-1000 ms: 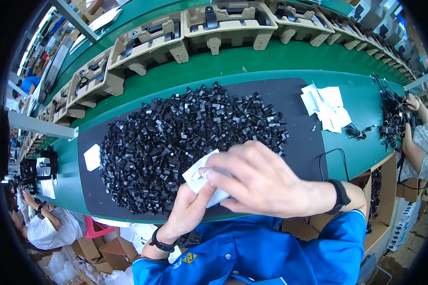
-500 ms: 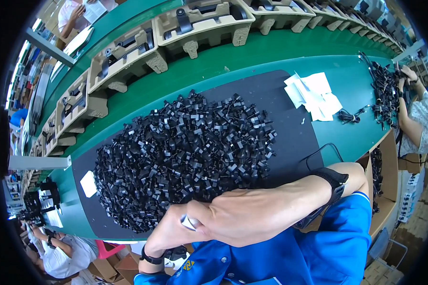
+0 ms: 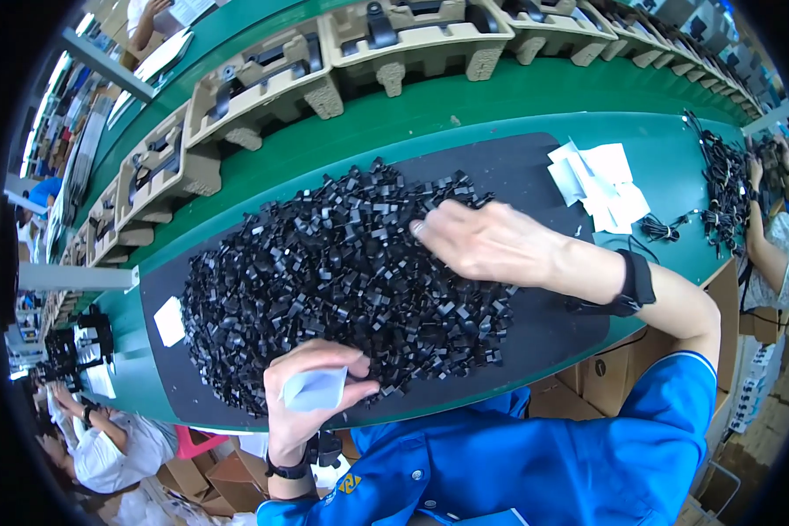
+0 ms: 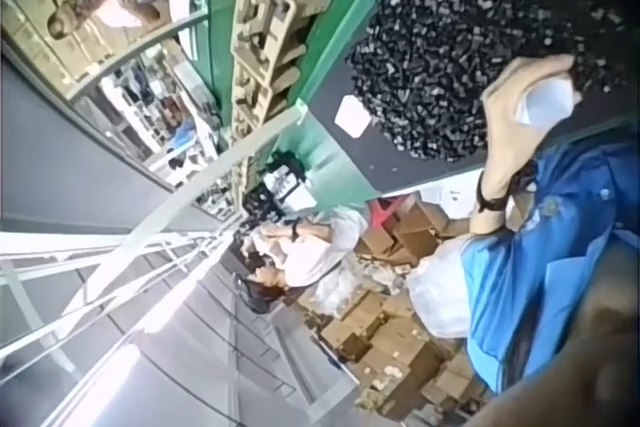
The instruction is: The person picks up a small white paper and a black plastic component from a pile, wraps the paper around the component, and places it into a cardboard tray.
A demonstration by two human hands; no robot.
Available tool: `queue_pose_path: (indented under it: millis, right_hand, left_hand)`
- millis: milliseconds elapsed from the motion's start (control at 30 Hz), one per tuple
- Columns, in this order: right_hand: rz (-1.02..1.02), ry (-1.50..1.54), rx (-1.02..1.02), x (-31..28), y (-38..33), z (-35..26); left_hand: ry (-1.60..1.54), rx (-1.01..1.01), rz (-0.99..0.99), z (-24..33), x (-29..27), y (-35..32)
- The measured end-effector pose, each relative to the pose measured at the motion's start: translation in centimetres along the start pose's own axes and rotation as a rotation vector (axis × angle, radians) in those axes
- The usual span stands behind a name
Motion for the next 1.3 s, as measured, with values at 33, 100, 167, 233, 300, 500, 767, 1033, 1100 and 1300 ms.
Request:
queue_pose_path:
  millis: [33,100,167,233,300,500,767,1033,1100,1300]
  right_hand:
    - [0.099,0.117,0.043,-0.7,-0.4,-0.3]
    - [0.293,0.351,0.134,-2.1,-1.0,-0.7]
    - [0.278,0.343,0.158,-2.8,-0.9,-1.5]
    - [0.249,0.306,0.233,-3.4,-1.2,-1.9]
    - [0.249,0.31,0.266,-2.6,-1.9,-1.3]
    - [0.066,0.401,0.259,-1.9,-1.0,-2.0]
    - [-0.251,0.256,0.253,-0.4,2.7,-2.2]
    - [0.049,0.734,0.292,-1.4,1.6,-0.2]
    - [-0.124,0.975,0.4,-3.2,1.5,0.5]
    - [-0.302,1.437,0.678,-5.3,1.6,-1.3]
  left_hand:
    - [0.007,-0.005,0.02,0.0,0.2,0.2]
    - [0.018,-0.013,0.048,0.1,0.7,0.4]
    - [0.022,0.006,0.025,0.1,1.2,0.7]
    - [0.018,0.032,-0.008,0.1,1.4,0.5]
    - [0.019,-0.04,0.069,0.0,1.0,-0.5]
    - [-0.077,-0.095,0.199,-0.1,0.4,-1.4]
    - [-0.004,-0.066,0.131,-0.2,0.7,-0.2]
    - [0.022,-0.023,0.115,-0.3,0.4,0.5]
    - [-0.005,-0.067,0.118,-0.3,0.4,0.5]
    - [0.007,-0.099,0.036,0.2,1.7,1.7]
Point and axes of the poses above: each hand's wrist, its own y-axis towards the middle knuckle, its own x-axis out of the palm, z = x × y, the point moved 1 cm from there along y, towards the middle knuckle, and after that the axes turned 6 degrees about x, right-handed, at the moved point
